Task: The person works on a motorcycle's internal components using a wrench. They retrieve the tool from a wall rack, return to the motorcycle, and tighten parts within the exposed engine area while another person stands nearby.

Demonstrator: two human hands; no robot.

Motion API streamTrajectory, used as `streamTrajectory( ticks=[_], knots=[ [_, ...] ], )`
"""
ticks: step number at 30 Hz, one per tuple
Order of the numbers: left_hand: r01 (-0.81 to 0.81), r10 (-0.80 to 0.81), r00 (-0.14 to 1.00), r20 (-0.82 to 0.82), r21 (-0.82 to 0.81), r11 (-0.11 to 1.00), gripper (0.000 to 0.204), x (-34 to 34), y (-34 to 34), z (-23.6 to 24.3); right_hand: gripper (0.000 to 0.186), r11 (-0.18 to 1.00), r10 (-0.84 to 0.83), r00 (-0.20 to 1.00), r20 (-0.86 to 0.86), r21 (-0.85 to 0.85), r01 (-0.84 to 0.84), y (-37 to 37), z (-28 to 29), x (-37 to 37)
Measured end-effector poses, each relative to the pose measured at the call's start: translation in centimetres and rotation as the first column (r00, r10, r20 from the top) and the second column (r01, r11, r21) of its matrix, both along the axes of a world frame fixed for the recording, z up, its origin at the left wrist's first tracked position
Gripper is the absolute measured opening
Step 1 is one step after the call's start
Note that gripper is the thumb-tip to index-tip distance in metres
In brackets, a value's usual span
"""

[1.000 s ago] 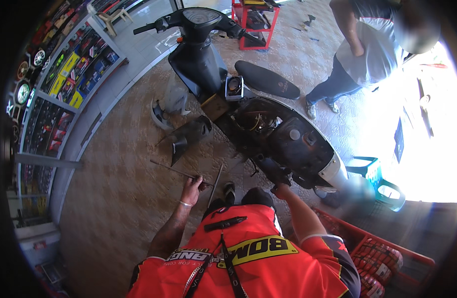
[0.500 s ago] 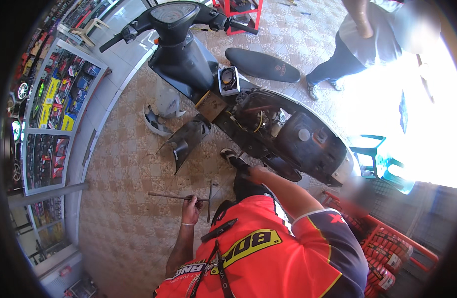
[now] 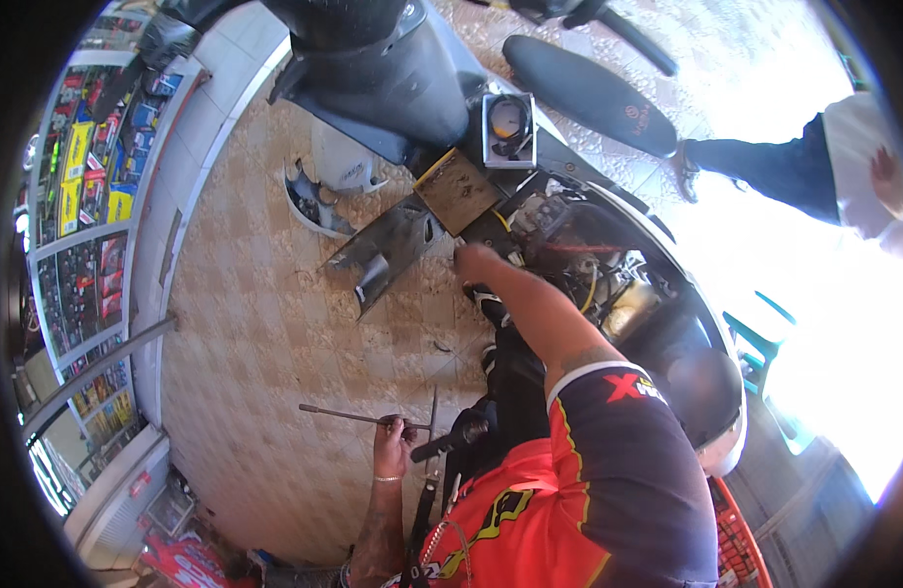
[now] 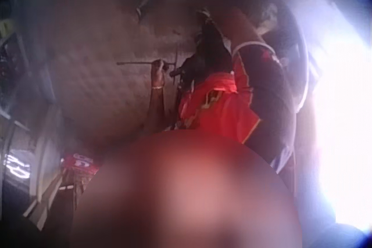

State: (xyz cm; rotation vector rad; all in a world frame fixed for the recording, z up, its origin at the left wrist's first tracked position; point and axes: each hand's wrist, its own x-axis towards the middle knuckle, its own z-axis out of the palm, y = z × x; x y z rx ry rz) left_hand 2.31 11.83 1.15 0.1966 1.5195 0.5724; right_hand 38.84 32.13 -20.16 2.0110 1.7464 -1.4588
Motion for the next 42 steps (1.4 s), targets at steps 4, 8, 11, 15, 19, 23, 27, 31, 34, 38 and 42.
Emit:
streamTrajectory(
  ticks=[4,8,11,15,19,23,27,31,34,38,42],
  knots=[
    [0.113,-0.119,0.989,-0.085,-0.063,0.992,0.014,0.5,1.4,-2.4,0.033,0.978,-0.209,0.976,0.060,0.029,0.208,7.9,-5.5,2.0],
    [-0.013,0.016,0.999,0.034,-0.101,0.995,0.013,0.4,0.9,-5.2,0.032,0.907,-0.393,0.917,0.072,0.196,0.373,12.6,-11.9,2.0],
    [-0.011,0.009,1.000,-0.015,-0.109,0.994,0.010,-0.9,-0.2,-8.8,0.033,0.823,-0.502,0.865,0.007,0.313,0.475,14.8,-16.2,0.6],
    [0.119,-0.123,0.991,-0.047,-0.082,0.990,0.011,-2.1,-1.2,-13.5,0.032,0.711,-0.578,0.810,-0.095,0.429,0.558,16.5,-20.4,-1.7],
    [-0.125,0.134,0.990,0.029,-0.224,0.967,0.013,-0.5,0.4,-13.6,0.034,0.686,-0.663,0.748,-0.011,0.392,0.614,17.9,-22.6,-3.4],
    [-0.131,0.148,0.986,0.080,-0.191,0.973,0.012,1.8,4.2,-13.3,0.038,0.719,-0.666,0.738,0.105,0.354,0.598,18.3,-22.6,-3.4],
    [-0.064,0.078,0.995,0.070,-0.178,0.982,0.012,2.8,6.3,-13.1,0.039,0.735,-0.623,0.774,0.115,0.423,0.529,17.5,-21.5,-3.0],
    [-0.059,0.077,0.994,0.084,-0.198,0.978,0.011,2.7,6.5,-13.3,0.042,0.666,-0.587,0.809,0.013,0.576,0.474,16.3,-20.9,-2.9],
    [-0.167,0.193,0.971,0.137,-0.184,0.969,0.013,2.3,5.2,-14.1,0.044,0.750,-0.514,0.857,0.038,0.505,0.427,15.9,-21.3,-3.1],
    [-0.067,0.092,0.991,0.096,-0.238,0.969,0.015,0.8,3.4,-15.9,0.040,0.742,-0.565,0.825,-0.013,0.430,0.515,16.0,-22.3,-3.4],
    [-0.136,0.177,0.970,0.166,-0.231,0.963,0.020,-0.1,2.3,-16.6,0.031,0.720,-0.588,0.809,-0.015,0.445,0.532,16.5,-23.1,-3.7]
  ],
)
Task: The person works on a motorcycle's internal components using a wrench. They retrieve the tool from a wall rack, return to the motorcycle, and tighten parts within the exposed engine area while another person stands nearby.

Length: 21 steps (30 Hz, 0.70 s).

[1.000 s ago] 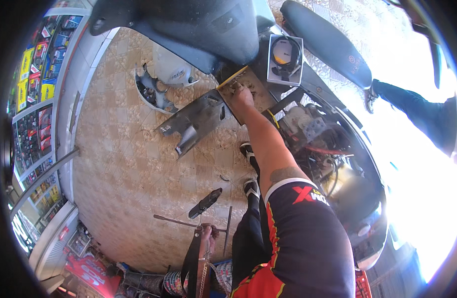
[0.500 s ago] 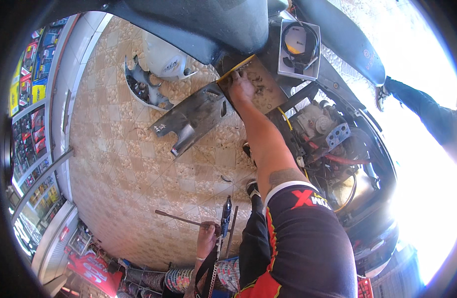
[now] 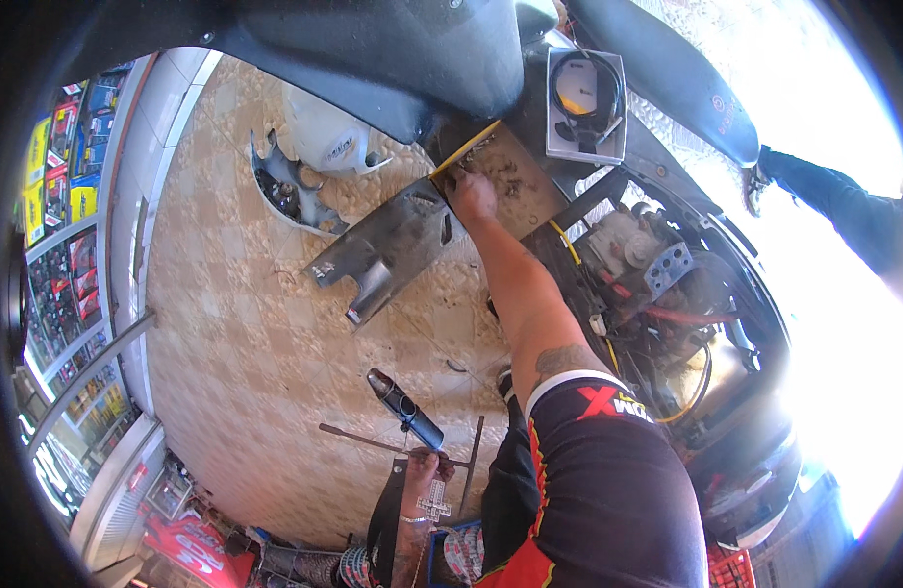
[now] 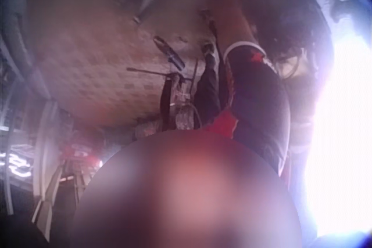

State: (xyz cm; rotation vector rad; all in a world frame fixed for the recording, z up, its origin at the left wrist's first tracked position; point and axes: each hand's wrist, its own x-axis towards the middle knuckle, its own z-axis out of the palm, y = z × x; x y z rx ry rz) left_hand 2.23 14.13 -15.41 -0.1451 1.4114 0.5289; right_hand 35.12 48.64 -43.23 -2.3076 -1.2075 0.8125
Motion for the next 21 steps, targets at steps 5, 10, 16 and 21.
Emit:
streamTrajectory(
  ticks=[5,10,16,21],
  knots=[
    [0.066,-0.065,0.998,-0.011,0.042,0.997,0.017,0.0,0.4,-0.3,0.024,0.999,-0.037,0.999,0.032,0.021,0.037,0.4,-0.1,-0.5],
    [0.147,-0.143,0.980,-0.138,0.021,0.989,0.015,0.5,1.4,0.5,0.026,0.986,-0.148,0.989,-0.018,0.074,0.149,0.0,0.7,-0.2],
    [0.042,-0.046,0.999,0.022,0.136,0.990,0.029,0.1,1.1,1.9,0.013,0.892,-0.320,0.768,-0.554,0.096,0.441,-6.4,10.6,-2.7],
    [0.712,-0.593,0.694,-0.408,0.513,0.480,0.025,-0.8,1.9,4.7,0.021,0.998,-0.046,0.818,-0.574,-0.002,0.055,-19.4,29.4,-7.5]
  ],
)
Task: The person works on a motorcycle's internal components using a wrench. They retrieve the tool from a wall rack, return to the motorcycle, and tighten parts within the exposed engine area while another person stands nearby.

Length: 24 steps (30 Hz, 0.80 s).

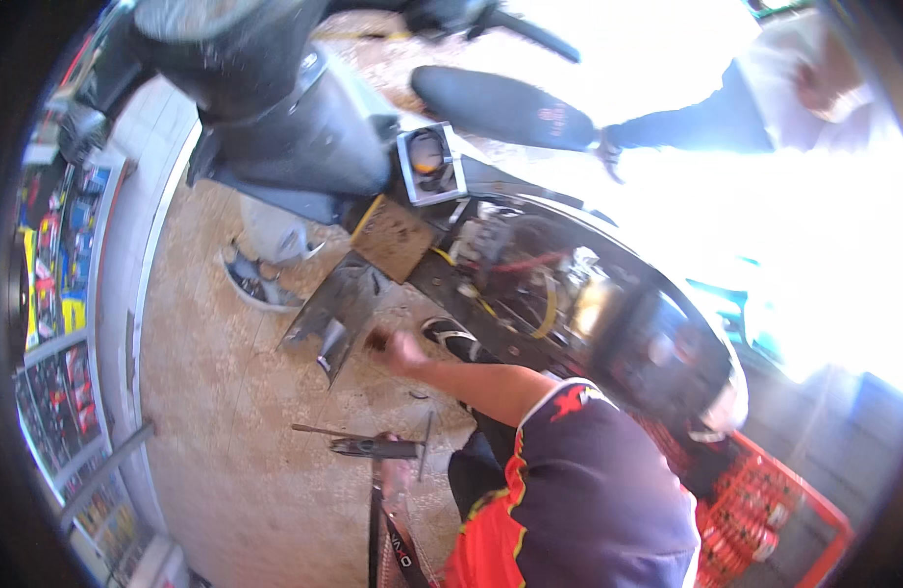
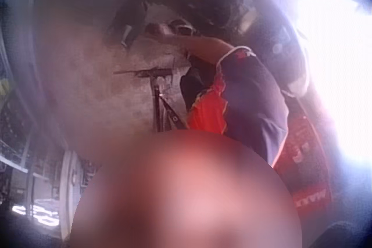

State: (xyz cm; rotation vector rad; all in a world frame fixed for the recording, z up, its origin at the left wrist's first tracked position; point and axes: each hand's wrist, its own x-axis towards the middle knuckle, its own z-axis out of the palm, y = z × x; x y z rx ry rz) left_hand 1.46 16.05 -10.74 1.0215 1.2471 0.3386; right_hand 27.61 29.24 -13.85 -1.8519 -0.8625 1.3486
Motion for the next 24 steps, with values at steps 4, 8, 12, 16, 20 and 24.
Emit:
streamTrajectory(
  ticks=[4,8,12,16,20,24],
  knots=[
    [-0.347,0.427,0.894,0.138,-0.390,0.853,0.023,2.1,0.2,8.5,0.023,0.958,0.218,0.976,-0.026,0.197,-0.209,-9.5,14.2,-0.1],
    [-0.235,0.355,0.861,0.364,-0.334,0.913,0.023,4.8,-0.8,17.2,0.021,0.798,0.440,0.881,0.171,0.375,-0.472,-16.5,22.4,0.1],
    [-0.087,0.179,0.879,0.443,-0.220,0.972,0.028,4.5,-5.1,21.2,0.024,0.713,0.430,0.864,0.263,0.488,-0.504,-22.0,25.8,-0.8],
    [0.005,0.105,0.874,0.475,-0.225,0.974,0.028,3.1,-8.2,22.2,0.025,0.693,0.393,0.848,0.356,0.491,-0.528,-26.1,27.3,-2.2],
    [-0.013,0.123,0.876,0.467,-0.232,0.973,0.023,2.3,-10.6,23.2,0.025,0.676,0.352,0.849,0.395,0.520,-0.522,-28.5,28.7,-3.3],
    [-0.053,0.161,0.865,0.475,-0.233,0.971,0.021,2.8,-11.6,23.7,0.019,0.695,0.403,0.818,0.409,0.445,-0.565,-29.0,29.7,-3.3]
  ],
)
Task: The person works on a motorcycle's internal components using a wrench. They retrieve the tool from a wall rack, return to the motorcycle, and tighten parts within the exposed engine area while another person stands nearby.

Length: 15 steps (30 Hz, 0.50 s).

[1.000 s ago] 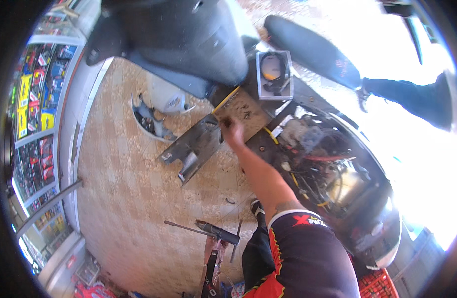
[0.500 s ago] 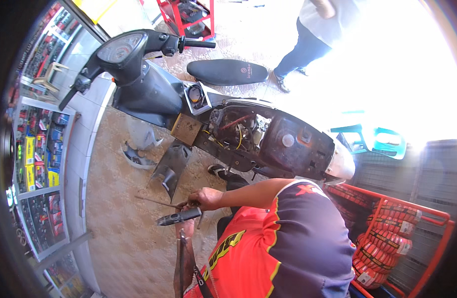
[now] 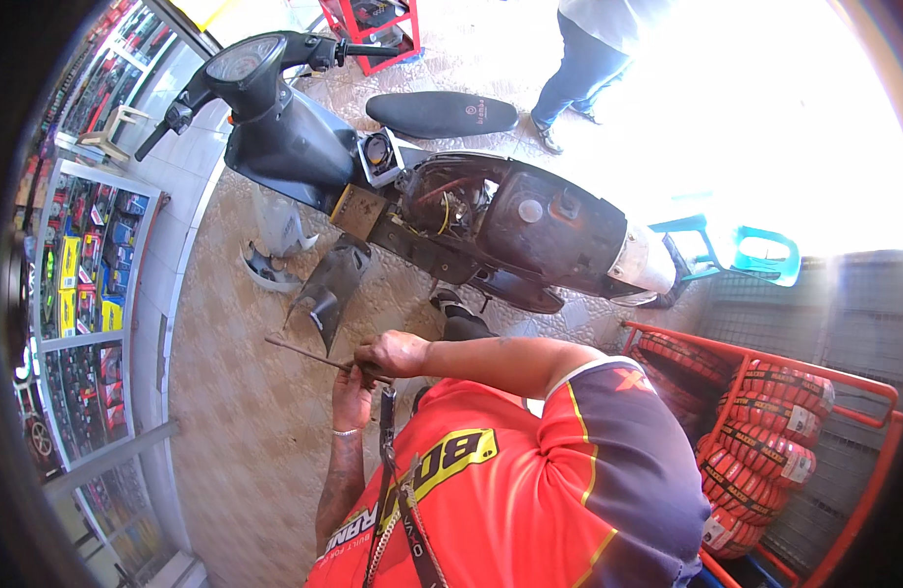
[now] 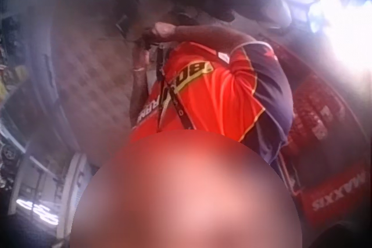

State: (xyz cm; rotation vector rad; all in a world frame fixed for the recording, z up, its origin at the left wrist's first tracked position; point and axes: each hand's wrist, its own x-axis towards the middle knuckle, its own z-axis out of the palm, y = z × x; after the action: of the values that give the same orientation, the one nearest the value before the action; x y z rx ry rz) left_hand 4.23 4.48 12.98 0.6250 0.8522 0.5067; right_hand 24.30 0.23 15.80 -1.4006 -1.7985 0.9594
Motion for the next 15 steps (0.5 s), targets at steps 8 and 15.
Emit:
streamTrajectory(
  ticks=[8,15],
  knots=[
    [-0.033,0.031,0.998,-0.062,-0.026,0.999,0.016,1.2,-0.8,-0.5,0.029,0.994,-0.042,0.997,-0.059,-0.101,0.036,1.0,-0.2,7.1],
    [-0.014,0.005,0.992,-0.127,-0.071,0.997,0.014,3.9,-1.0,-1.4,0.030,0.825,-0.325,0.872,0.367,-0.342,0.451,3.1,-7.7,27.3]
  ],
)
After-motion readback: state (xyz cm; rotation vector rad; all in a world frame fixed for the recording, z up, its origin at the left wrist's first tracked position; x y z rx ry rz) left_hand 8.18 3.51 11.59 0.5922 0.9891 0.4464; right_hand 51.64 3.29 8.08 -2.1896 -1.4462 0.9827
